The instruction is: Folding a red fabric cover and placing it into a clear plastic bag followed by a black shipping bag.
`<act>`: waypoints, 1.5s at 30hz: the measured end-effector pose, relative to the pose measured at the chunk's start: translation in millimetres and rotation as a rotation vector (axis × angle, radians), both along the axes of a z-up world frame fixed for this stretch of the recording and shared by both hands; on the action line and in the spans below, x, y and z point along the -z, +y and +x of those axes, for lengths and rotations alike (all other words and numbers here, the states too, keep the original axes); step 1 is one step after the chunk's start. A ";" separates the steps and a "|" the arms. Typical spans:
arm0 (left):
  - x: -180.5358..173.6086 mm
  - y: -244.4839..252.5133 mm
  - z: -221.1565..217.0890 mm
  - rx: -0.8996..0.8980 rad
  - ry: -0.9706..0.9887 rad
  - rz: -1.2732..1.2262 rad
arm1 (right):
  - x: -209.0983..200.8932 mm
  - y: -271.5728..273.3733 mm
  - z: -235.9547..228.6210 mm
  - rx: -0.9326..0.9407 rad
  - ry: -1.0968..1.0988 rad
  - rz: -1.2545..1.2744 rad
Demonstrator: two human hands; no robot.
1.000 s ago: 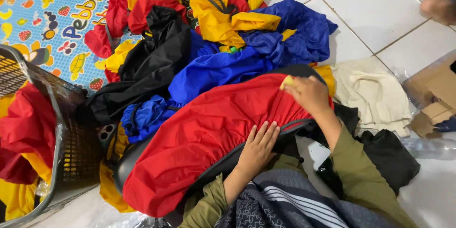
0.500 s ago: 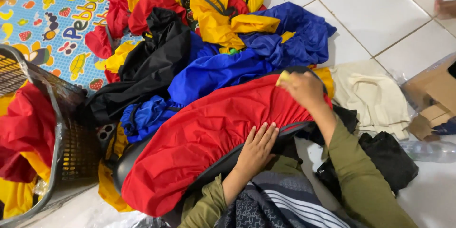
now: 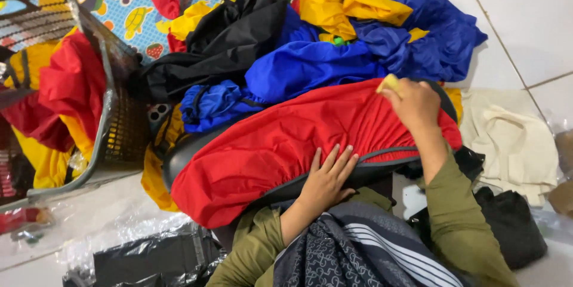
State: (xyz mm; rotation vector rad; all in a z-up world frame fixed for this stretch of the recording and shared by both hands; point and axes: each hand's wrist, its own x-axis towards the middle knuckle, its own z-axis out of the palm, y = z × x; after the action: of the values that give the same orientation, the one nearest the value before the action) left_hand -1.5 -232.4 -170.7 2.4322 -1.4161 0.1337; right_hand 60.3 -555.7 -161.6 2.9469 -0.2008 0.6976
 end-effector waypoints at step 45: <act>-34.0 157.7 21.5 -0.842 0.054 -0.163 | 2.1 182.6 53.2 -0.333 0.034 0.300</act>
State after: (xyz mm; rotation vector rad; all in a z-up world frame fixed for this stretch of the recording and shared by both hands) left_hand 20.0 -74.7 -136.7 2.6877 -0.2649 0.3484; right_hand 113.5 -373.1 -163.7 3.3191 0.2144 0.7085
